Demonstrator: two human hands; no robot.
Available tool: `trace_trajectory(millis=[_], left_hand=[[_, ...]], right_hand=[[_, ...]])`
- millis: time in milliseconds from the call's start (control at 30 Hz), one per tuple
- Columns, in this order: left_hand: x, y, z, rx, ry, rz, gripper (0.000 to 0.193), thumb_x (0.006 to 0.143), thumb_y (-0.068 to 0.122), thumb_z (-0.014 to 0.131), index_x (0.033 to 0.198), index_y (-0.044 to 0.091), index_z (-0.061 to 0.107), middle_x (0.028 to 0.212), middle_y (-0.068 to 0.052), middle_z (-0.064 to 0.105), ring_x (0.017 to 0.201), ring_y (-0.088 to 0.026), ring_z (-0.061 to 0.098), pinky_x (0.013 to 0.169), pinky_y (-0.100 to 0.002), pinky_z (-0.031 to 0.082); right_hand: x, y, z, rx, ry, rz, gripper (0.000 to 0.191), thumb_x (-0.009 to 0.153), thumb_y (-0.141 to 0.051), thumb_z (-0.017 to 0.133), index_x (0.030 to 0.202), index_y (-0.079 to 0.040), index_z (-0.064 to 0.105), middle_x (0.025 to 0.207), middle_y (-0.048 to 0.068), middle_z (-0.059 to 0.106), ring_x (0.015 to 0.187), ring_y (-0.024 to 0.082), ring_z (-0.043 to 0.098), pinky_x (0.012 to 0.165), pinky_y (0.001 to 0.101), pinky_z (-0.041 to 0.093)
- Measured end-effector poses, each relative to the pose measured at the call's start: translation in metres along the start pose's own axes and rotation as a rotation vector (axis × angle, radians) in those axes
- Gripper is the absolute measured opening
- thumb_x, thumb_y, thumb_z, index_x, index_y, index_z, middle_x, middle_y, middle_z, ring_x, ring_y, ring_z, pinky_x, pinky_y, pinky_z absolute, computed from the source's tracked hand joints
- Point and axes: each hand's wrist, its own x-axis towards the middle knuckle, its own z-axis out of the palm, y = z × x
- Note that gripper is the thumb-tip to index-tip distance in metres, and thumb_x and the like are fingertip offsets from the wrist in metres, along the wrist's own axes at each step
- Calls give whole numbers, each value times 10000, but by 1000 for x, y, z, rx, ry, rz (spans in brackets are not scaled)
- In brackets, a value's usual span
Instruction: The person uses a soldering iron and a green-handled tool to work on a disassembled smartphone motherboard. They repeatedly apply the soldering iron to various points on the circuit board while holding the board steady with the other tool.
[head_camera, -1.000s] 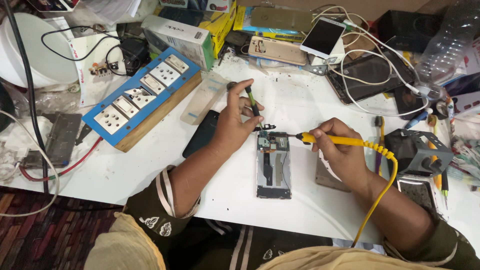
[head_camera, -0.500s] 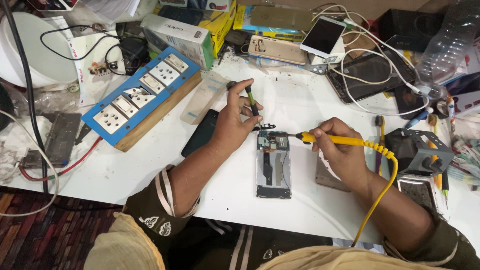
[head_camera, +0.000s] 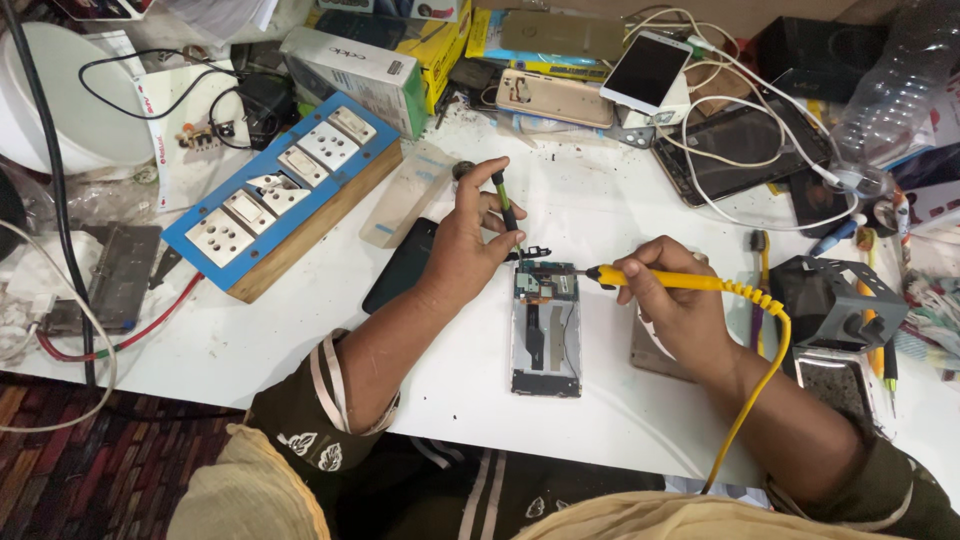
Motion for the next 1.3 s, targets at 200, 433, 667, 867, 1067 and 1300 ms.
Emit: trace_trajectory(millis=[200, 433, 667, 867, 1067, 1300], left_hand=[[1, -3, 1, 1, -10, -29, 879, 826, -50, 801, 1510, 180, 299, 1060, -36, 742, 844, -127, 695, 813, -293, 568], [4, -17, 2, -149, 38, 13, 921, 813, -97, 795, 1528, 175, 282, 1036, -54, 735, 819, -96, 654, 794, -255, 549], [3, -20, 4, -146, 21, -9, 920, 811, -94, 794, 1522, 183, 280, 1026, -52, 733, 816, -93, 668, 792, -252, 555], [3, -15, 2, -89, 8, -17, 906, 810, -83, 792, 1516, 178, 287, 1025, -53, 743, 828, -103, 693, 797, -257, 564], [2, -11, 2, -72, -1, -16, 895, 811, -72, 794, 1514, 175, 298, 1029, -51, 742, 834, -111, 699, 812, -277, 564], [1, -6, 1, -38, -9, -25, 888, 813, -48, 806, 1511, 175, 305, 1049, -52, 749, 855, -126, 709, 822, -287, 567]], right_hand=[[-1, 0, 0, -64, -11, -93, 138, 1049, -139, 598, 965, -30, 602, 786, 20, 674, 709, 47, 603, 621, 202, 460], [-1, 0, 1, -51, -13, -108, 126, 1046, -123, 594, 963, -28, 604, 802, 22, 673, 718, 58, 625, 635, 209, 473], [-1, -3, 0, -83, -11, -83, 130, 1040, -131, 593, 961, -30, 613, 760, 15, 676, 663, 46, 578, 585, 207, 437], [-1, -4, 1, -103, -8, -101, 134, 1041, -137, 595, 958, -33, 618, 740, 11, 676, 647, 42, 559, 584, 208, 433], [0, -2, 1, -85, -4, -112, 132, 1038, -130, 598, 955, -28, 614, 749, 19, 679, 675, 56, 600, 610, 212, 455], [0, 2, 1, -68, 1, -106, 121, 1037, -114, 597, 960, -21, 600, 784, 34, 682, 707, 73, 630, 645, 218, 487]])
